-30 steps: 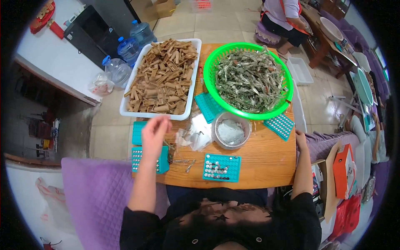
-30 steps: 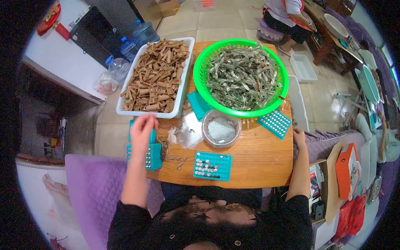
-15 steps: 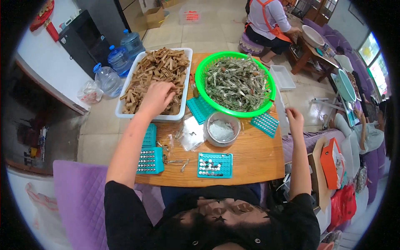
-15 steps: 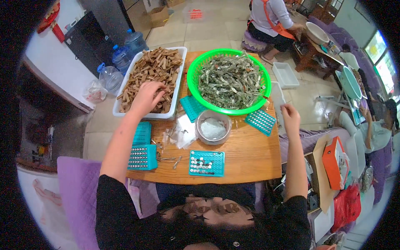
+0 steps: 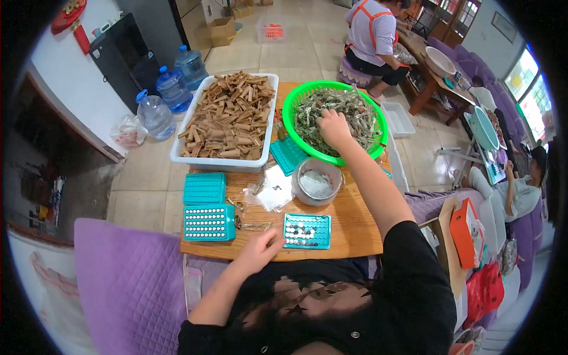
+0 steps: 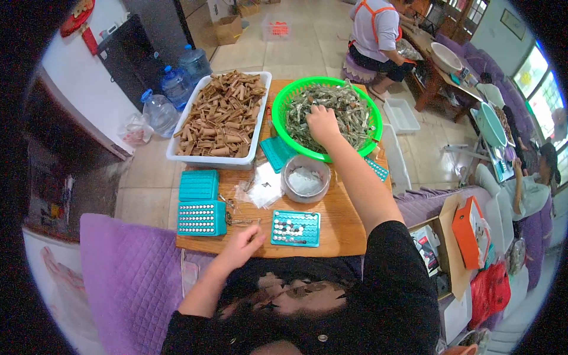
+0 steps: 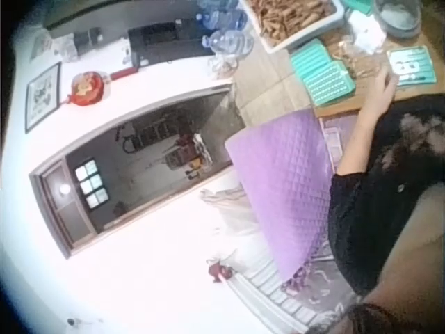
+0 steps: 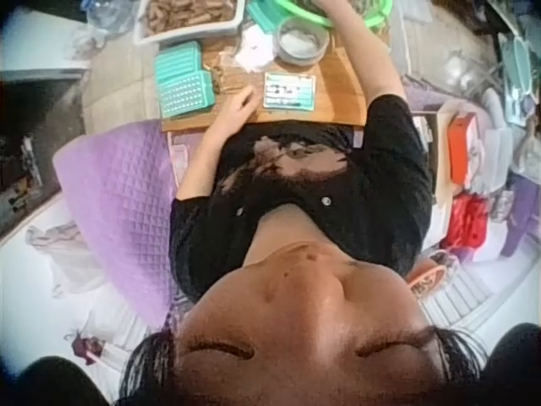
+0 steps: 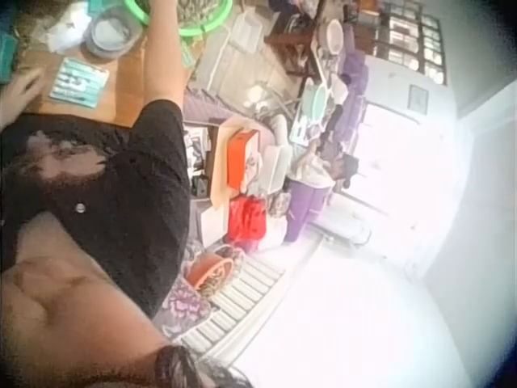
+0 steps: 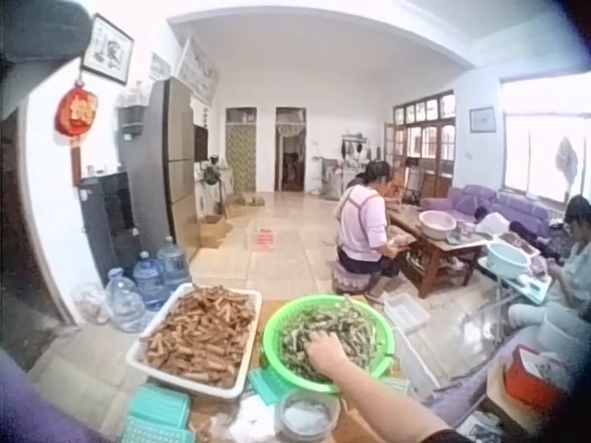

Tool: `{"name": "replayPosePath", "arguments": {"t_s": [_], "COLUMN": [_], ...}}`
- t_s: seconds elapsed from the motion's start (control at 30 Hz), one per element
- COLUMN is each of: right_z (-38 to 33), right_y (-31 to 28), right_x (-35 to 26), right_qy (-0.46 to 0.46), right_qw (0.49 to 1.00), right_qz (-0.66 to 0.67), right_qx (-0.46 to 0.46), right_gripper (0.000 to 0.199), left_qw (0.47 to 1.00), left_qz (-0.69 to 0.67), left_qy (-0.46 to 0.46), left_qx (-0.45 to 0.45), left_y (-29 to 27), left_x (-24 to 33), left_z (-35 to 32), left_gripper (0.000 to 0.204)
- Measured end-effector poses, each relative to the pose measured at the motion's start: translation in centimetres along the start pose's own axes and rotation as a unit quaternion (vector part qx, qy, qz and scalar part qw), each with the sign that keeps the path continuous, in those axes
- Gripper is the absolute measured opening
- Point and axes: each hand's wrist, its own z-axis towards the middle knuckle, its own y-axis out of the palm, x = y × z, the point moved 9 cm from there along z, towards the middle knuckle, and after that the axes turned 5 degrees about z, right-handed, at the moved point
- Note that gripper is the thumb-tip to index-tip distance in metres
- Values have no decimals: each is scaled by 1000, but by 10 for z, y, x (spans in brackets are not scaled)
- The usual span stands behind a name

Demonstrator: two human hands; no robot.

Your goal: The person assembles small items by placing dried herbs and plastic components into cardboard tubes by hand.

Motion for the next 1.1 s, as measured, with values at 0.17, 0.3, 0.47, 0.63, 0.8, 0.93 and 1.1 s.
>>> {"name": "replayPosePath", "arguments": {"t_s": [0.17, 0.3, 0.47, 0.63, 0.8, 0.93, 1.1], "right_z": [-2, -2, 2, -6, -33, -77, -154], "right_y": [-4, 6, -2, -41, -64, -89, -106], "right_x": [1, 0, 8, 53, 62, 21, -52], "right_qy": [-11, 10, 66, 154, 198, 185, 176], "right_qw": [1000, 1000, 995, 910, 587, 671, 682], "right_qz": [16, -23, 67, 361, 780, 718, 708], "right_qx": [18, 18, -17, 133, 86, 18, 53], "right_gripper": [26, 27, 16, 8, 16, 12, 13], "left_qw": [964, 919, 900, 935, 951, 965, 829], "left_qz": [-256, -390, -424, -338, -287, -263, -555], "left_qy": [-75, -54, -87, -48, -33, 13, -71], "left_qx": [3, -15, -46, -98, -111, 21, 5], "left_y": [34, 56, 67, 70, 78, 57, 40], "left_x": [-55, -41, -29, -32, -30, -18, 16], "left_z": [-14, 0, 4, -4, -7, 14, 41], "left_gripper": [26, 24, 27, 26, 23, 17, 27]}}
